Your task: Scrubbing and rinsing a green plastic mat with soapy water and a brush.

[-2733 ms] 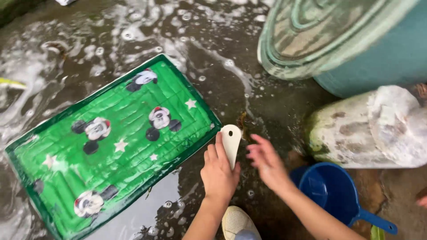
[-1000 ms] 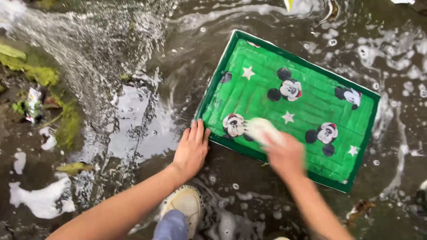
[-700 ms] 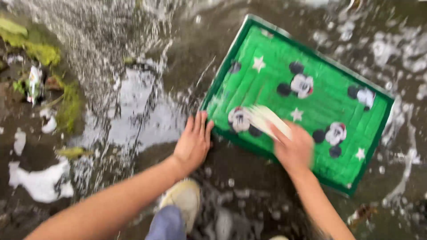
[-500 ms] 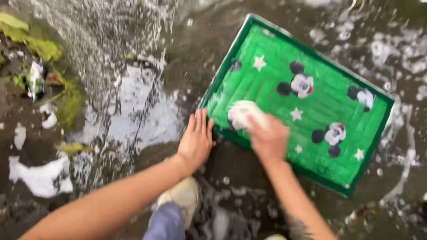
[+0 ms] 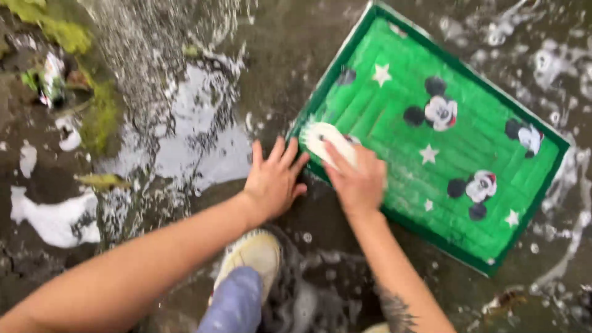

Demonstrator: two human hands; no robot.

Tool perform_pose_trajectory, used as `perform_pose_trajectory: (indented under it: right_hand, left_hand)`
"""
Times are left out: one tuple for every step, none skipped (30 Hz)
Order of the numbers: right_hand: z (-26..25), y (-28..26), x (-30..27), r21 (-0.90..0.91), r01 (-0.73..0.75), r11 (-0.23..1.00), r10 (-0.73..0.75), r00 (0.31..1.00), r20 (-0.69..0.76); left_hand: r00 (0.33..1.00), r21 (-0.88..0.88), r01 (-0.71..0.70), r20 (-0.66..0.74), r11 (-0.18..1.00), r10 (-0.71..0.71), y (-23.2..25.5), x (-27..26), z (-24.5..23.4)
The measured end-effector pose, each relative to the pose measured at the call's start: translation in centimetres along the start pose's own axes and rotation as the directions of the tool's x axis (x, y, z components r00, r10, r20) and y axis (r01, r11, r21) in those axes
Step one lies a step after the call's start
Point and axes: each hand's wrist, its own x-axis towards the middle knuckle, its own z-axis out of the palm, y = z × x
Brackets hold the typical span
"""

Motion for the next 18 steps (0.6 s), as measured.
perform_pose_trajectory:
  right_hand:
    - [-0.4,-0.2,1.4,0.001,0.005,1.000,-0.005,1.000,-0.001]
    - [-0.8,-0.4,2.8,-0.045,0.034,0.998,-0.028,0.992,0.120]
    - [-1.4,-1.5,3.1,-0.075,0.056,0.996,-0.034,0.965,0.261]
    - [-3.0,0.3,-1.1,-0.061,0.048,0.997,-0.029,0.960,0.280]
    - [-4.2,3.3,-3.7,-0.068,0.080,0.994,-0.061,0.969,0.240]
    - [-5.4,6.4,-6.2,-0.077,0.111,0.991,-0.094,0.975,0.200]
    - [-5.6,8.2,-7.6,-0.080,0.118,0.990,-0.101,0.977,0.190]
    - [-5.8,10.0,-9.2,-0.110,0.069,0.991,-0.043,0.973,0.229]
    - [-7.1,10.9,-12.6,-0.131,0.011,0.991,0.029,0.953,0.300]
    - [-6.0,8.0,-10.8,-0.122,0.006,0.992,0.034,0.945,0.324]
    - [-5.1,6.0,-8.5,-0.110,0.041,0.993,-0.014,0.971,0.239]
    - [-4.1,4.1,-6.1,-0.100,0.079,0.992,-0.063,0.987,0.151]
    - [-3.5,3.6,-4.9,-0.108,0.077,0.991,-0.063,0.990,0.127]
    - [-2.9,3.0,-3.8,-0.103,0.064,0.993,-0.052,0.992,0.115]
    - [-2.7,2.5,-3.3,-0.092,0.058,0.994,-0.046,0.991,0.125]
    - [-3.2,4.7,-3.7,-0.094,0.063,0.994,-0.051,0.991,0.122]
    - [-4.6,6.3,-5.8,-0.147,0.097,0.984,-0.068,0.979,0.192]
    - [-6.1,7.8,-7.9,-0.194,0.136,0.971,-0.083,0.962,0.262]
  left_hand:
    - [1.000,0.000,0.005,-0.003,1.000,-0.005,-0.2,0.5,0.5]
    - [0.999,0.033,-0.006,-0.036,0.999,0.008,-0.3,1.0,1.0]
    - [0.999,0.062,-0.021,-0.042,0.998,0.024,-0.3,0.1,1.8]
    - [1.000,0.056,-0.022,-0.017,0.998,0.023,0.2,-1.5,2.2]
    - [0.998,0.097,-0.030,-0.059,0.995,0.035,0.3,-1.1,2.3]
    - [0.994,0.138,-0.035,-0.100,0.990,0.049,0.3,-0.5,2.3]
    - [0.993,0.143,-0.029,-0.111,0.989,0.045,-0.1,0.4,2.0]
    - [0.993,0.152,-0.029,-0.108,0.988,0.046,-0.3,1.3,1.8]
    - [0.996,0.143,-0.040,-0.068,0.989,0.050,0.3,0.3,2.1]
    - [0.998,0.131,-0.044,-0.044,0.990,0.050,0.9,-0.9,2.2]
    - [0.998,0.110,-0.034,-0.040,0.993,0.039,1.7,-1.1,2.1]
    - [0.999,0.090,-0.025,-0.036,0.996,0.028,2.5,-1.1,1.9]
    - [0.998,0.106,-0.026,-0.055,0.994,0.032,1.9,-0.3,1.9]
    - [0.998,0.127,-0.018,-0.049,0.992,0.025,1.3,0.4,2.0]
    - [1.000,0.131,-0.006,-0.030,0.991,0.010,1.4,0.5,2.4]
    - [0.999,0.131,-0.002,-0.035,0.991,0.007,0.7,1.1,2.4]
    - [0.999,0.141,-0.011,-0.038,0.990,0.017,0.8,0.3,2.6]
    - [0.999,0.151,-0.020,-0.042,0.988,0.027,1.0,-0.6,3.0]
